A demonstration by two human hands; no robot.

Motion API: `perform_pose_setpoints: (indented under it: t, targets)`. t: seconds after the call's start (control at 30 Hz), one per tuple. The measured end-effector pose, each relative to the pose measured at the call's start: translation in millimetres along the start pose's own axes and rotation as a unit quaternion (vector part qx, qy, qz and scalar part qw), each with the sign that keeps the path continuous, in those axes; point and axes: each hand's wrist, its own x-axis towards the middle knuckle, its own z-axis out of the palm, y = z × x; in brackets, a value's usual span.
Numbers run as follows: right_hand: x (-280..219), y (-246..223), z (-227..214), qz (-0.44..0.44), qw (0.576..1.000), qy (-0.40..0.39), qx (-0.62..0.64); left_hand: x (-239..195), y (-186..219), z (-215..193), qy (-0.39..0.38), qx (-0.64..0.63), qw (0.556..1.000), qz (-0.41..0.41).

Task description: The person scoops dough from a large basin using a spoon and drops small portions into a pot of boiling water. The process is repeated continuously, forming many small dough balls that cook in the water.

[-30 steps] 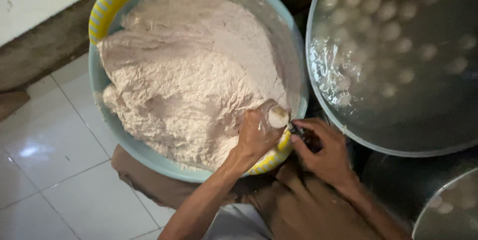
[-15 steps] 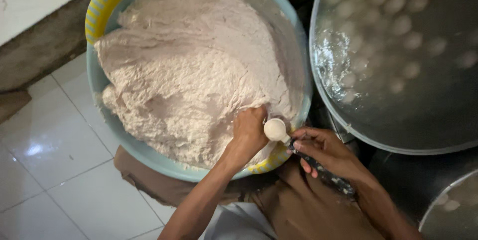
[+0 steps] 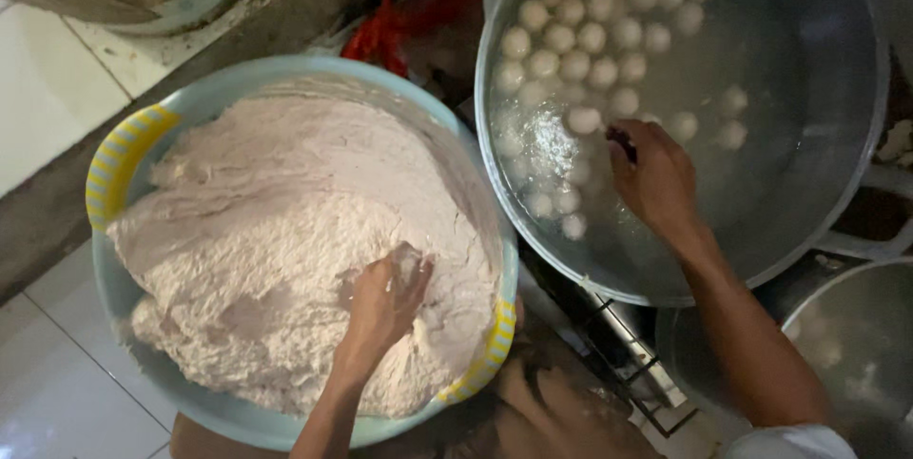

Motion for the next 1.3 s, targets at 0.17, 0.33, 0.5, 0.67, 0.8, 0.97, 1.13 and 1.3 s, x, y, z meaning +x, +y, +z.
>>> perform_pose_setpoints:
  t: [0.17, 0.33, 0.5, 0.67, 0.8, 0.97, 1.13, 1.3]
  targets:
    - [7.3, 8.2, 0.5, 0.024, 0.999, -0.036, -0.007, 49.0, -26.2, -29.8, 0.077, 0.093, 0.989, 0.084]
    - [0.5, 24.4, -7.5, 0.028, 0.997, 0.024, 0.074, 165.6, -88.1, -62.4, 0.135, 0.33, 0.933, 0.042]
    - [-18.1, 36.3, -26.3, 0.053, 0.988, 0.061, 0.133, 189.7, -128.1, 47.7, 0.252, 0.271, 0.795, 0.481]
    - [-28.8, 12.7, -33.4, 0.072, 0.979, 0.031, 0.188, 48.5, -77.7, 108.8, -0.289, 0.198, 0.905, 0.243]
    - [-69.2, -36.8, -29.1, 0.017, 0.986, 0.014, 0.167, -20.0, -28.3, 56.7, -0.29, 0.138, 0.937, 0.138]
    - [-121.3, -102.7, -9.8, -0.099, 0.981, 0.017, 0.166, -45.8, -33.6, 50.2, 0.004, 0.006, 0.99, 0.144]
    - [-137.3, -134.6, 2.2, -0.16, 0.969, -0.017, 0.186, -42.9, -36.4, 64.2, 0.059, 0.129, 0.975, 0.17]
    - [-145.4, -143.6, 9.1, -0.161, 0.963, -0.03, 0.215, -43.4, 22.5, 43.4, 0.068, -0.135, 0.988, 0.04]
